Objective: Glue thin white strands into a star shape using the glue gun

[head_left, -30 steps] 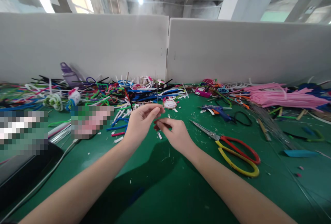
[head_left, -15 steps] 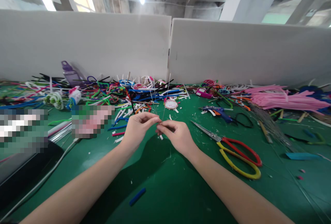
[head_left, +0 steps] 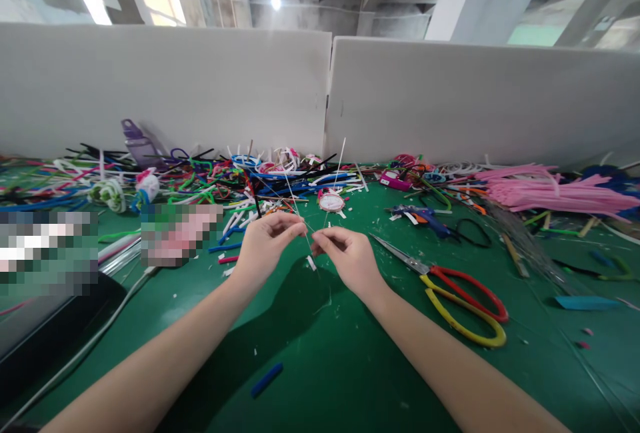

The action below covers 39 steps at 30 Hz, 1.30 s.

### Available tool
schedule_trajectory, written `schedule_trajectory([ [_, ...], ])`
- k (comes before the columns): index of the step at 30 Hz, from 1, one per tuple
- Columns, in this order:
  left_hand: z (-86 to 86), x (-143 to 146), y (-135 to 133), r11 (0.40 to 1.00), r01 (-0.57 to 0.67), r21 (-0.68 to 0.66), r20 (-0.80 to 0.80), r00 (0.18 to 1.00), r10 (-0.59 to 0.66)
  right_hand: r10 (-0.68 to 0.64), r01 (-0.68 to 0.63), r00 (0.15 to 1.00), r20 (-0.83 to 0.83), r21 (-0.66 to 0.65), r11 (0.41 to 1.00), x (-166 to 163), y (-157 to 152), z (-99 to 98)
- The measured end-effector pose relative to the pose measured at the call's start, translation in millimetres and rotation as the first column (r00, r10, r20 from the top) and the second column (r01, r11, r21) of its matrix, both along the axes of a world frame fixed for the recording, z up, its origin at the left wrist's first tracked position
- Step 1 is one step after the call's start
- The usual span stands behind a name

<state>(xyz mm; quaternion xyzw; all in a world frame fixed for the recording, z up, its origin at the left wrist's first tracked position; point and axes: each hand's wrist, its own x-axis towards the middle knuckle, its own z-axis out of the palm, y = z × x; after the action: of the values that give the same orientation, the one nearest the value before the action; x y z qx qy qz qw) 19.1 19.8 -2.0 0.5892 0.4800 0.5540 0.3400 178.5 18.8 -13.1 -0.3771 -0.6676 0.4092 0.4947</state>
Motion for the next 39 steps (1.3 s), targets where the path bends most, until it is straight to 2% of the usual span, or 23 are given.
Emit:
schedule_trajectory([
  [6,20.1,-16,6,0.993,-0.057,0.102,-0.168,0.983,0.074,-0.230,0.241,0.967,-0.106,0.096,0.966,13,6,8.1],
  [9,26.6,-26,18,0.987,-0.098,0.123,-0.372,0.918,0.138,-0.319,0.341,0.930,-0.184,0.106,0.934,22,14,5.5],
  [10,26.7,-29,23,0.987,-0.104,0.127,-0.478,0.865,0.152,-0.338,0.361,0.920,-0.200,0.093,0.928,24,17,3.1],
  [12,24.1,-32,32,0.986,-0.101,0.133,-0.689,0.706,0.166,-0.368,0.390,0.902,-0.226,0.059,0.919,28,23,-2.8],
  [14,19.0,-34,39,0.983,-0.103,0.154,-0.855,0.485,0.185,-0.389,0.409,0.889,-0.243,0.036,0.912,30,26,-8.1],
  [16,13.4,-34,45,0.978,-0.104,0.179,-0.933,0.296,0.203,-0.395,0.413,0.890,-0.227,0.033,0.910,30,27,-11.5],
  [17,11.0,-34,48,0.977,-0.106,0.183,-0.946,0.250,0.205,-0.394,0.410,0.895,-0.208,0.038,0.911,30,27,-12.5],
  [19,7.1,-36,54,0.976,-0.122,0.182,-0.954,0.220,0.205,-0.391,0.404,0.904,-0.171,0.049,0.913,30,25,-13.5],
  [24,1.7,-47,71,0.974,-0.149,0.171,-0.952,0.230,0.202,-0.393,0.405,0.908,-0.146,0.057,0.913,30,23,-13.9],
  [29,5.7,-47,73,0.962,-0.183,0.205,-0.913,0.318,0.255,-0.366,0.374,0.926,-0.092,0.087,0.923,31,18,-9.0],
  [32,12.3,-32,55,0.962,-0.201,0.183,-0.854,0.453,0.257,-0.294,0.302,0.952,-0.091,0.104,0.947,28,14,-5.0],
  [33,14.2,-25,47,0.980,-0.150,0.128,-0.767,0.611,0.194,-0.261,0.271,0.959,-0.108,0.092,0.958,26,13,-3.9],
  [34,15.7,-17,37,0.994,-0.068,0.088,-0.672,0.732,0.110,-0.231,0.242,0.964,-0.132,0.077,0.967,24,11,-2.9],
  [35,16.4,-9,28,0.996,0.015,0.085,-0.597,0.801,0.038,-0.205,0.216,0.966,-0.156,0.063,0.974,21,9,-2.0],
  [37,15.2,4,11,0.984,0.150,0.101,-0.558,0.827,-0.069,-0.173,0.188,0.965,-0.198,0.056,0.981,15,5,-0.5],
  [39,10.1,13,0,0.972,0.218,0.088,-0.543,0.828,-0.137,-0.145,0.166,0.962,-0.233,0.074,0.983,10,0,0.5],
])
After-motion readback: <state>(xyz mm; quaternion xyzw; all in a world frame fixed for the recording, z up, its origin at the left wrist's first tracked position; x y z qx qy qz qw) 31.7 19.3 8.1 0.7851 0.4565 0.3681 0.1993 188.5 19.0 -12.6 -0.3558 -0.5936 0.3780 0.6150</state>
